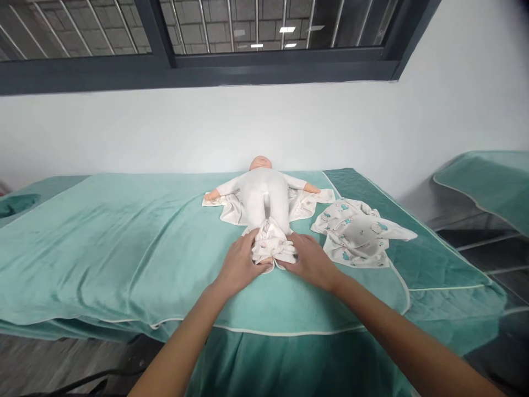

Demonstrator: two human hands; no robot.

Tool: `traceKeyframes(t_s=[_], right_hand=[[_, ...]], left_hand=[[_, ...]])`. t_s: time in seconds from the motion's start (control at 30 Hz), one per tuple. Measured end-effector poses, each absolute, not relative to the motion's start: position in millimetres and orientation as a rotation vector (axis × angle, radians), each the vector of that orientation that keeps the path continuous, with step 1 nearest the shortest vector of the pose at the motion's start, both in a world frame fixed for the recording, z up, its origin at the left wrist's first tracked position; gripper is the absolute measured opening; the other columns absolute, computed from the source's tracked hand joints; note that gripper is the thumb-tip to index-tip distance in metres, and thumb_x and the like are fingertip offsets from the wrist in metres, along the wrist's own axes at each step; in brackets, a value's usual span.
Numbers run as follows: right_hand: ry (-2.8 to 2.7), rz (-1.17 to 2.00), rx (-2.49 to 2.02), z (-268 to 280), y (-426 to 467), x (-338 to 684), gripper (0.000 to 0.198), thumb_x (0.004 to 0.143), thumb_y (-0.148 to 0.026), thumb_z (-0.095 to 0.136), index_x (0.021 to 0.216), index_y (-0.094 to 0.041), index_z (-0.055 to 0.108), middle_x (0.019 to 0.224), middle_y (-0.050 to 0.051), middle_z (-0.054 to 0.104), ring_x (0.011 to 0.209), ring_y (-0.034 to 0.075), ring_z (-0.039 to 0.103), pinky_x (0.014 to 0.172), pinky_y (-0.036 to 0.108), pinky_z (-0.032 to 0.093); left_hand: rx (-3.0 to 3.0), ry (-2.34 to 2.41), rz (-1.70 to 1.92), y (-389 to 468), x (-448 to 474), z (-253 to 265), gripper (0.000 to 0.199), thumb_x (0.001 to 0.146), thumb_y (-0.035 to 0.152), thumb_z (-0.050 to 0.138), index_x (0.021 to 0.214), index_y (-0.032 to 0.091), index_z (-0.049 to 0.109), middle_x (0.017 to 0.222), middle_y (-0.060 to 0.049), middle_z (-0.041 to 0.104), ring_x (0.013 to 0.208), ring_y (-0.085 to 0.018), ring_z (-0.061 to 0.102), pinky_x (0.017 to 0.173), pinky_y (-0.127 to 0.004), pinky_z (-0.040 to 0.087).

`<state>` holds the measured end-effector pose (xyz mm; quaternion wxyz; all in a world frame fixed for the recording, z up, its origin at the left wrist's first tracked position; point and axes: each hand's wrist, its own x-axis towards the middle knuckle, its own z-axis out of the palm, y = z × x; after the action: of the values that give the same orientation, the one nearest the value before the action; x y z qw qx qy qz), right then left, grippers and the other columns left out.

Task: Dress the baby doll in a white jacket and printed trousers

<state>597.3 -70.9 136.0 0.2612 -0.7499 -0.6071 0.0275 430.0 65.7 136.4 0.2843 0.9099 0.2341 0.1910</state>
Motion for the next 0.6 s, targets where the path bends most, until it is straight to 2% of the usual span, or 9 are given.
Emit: traceKeyframes(t_s=[0.13,0.2,0.27,0.33,0.43,0.53,0.6], right_hand=[[-1.62,0.059,-2.174,142,-70,595,0.023,0.084,-0.037,0.064,0.095,-0.02,0.055,0.087,0.005,0.069,0.088,0.024,0.064,0.088,0.035,0.041],[-1.59,0.062,-2.289,151,-73,593,0.021,0.084,-0.039,0.061,0.09,-0.02,0.056,0.08,0.005,0.069,0.081,0.025,0.065,0.075,0.032,0.041],[-1.553,0.129,-2.36,164,-78,592,0.027,0.082,-0.046,0.06,0.084,-0.02,0.056,0.074,0.005,0.067,0.075,0.025,0.064,0.063,0.03,0.036],[-1.524,0.279,-2.327,178,-82,591,0.031,0.08,-0.051,0.06,0.081,-0.02,0.058,0.073,0.004,0.067,0.072,0.023,0.063,0.06,0.028,0.034],[-1.447,0.622,-2.178,200,-86,592,0.025,0.078,-0.046,0.061,0.078,-0.021,0.061,0.074,0.0,0.067,0.071,0.018,0.061,0.061,0.025,0.037],[-1.412,0.912,-2.059,219,-87,597,0.02,0.076,-0.04,0.06,0.072,-0.02,0.06,0.071,-0.002,0.063,0.065,0.014,0.055,0.056,0.024,0.036],[-1.469,0.919,-2.029,230,-86,602,0.019,0.076,-0.037,0.059,0.067,-0.02,0.056,0.065,-0.003,0.058,0.059,0.013,0.051,0.052,0.024,0.032]], left_hand=[[2.372,0.756,0.443,60,423,144,0.071,0.077,0.036,0.071,0.14,0.027,0.039,0.126,-0.005,0.063,0.113,-0.027,0.06,0.093,-0.04,0.046],[2.314,0.782,0.379,59,418,151,0.067,0.078,0.04,0.069,0.138,0.03,0.041,0.119,-0.003,0.066,0.106,-0.027,0.063,0.088,-0.037,0.048],[2.264,0.793,0.308,59,412,160,0.065,0.077,0.044,0.07,0.136,0.031,0.045,0.111,-0.002,0.068,0.101,-0.026,0.064,0.084,-0.035,0.048],[2.212,0.777,0.258,60,407,170,0.065,0.074,0.047,0.072,0.133,0.031,0.049,0.109,-0.002,0.068,0.098,-0.025,0.064,0.082,-0.034,0.048],[2.069,0.713,0.207,60,400,186,0.066,0.073,0.051,0.07,0.131,0.027,0.051,0.107,-0.004,0.069,0.092,-0.024,0.064,0.08,-0.033,0.05],[1.883,0.558,0.123,61,394,203,0.06,0.074,0.046,0.069,0.127,0.022,0.054,0.109,-0.004,0.069,0.095,-0.023,0.065,0.081,-0.033,0.052],[1.849,0.458,0.045,66,392,217,0.049,0.074,0.038,0.068,0.119,0.021,0.06,0.109,-0.003,0.069,0.098,-0.024,0.065,0.081,-0.033,0.052]])
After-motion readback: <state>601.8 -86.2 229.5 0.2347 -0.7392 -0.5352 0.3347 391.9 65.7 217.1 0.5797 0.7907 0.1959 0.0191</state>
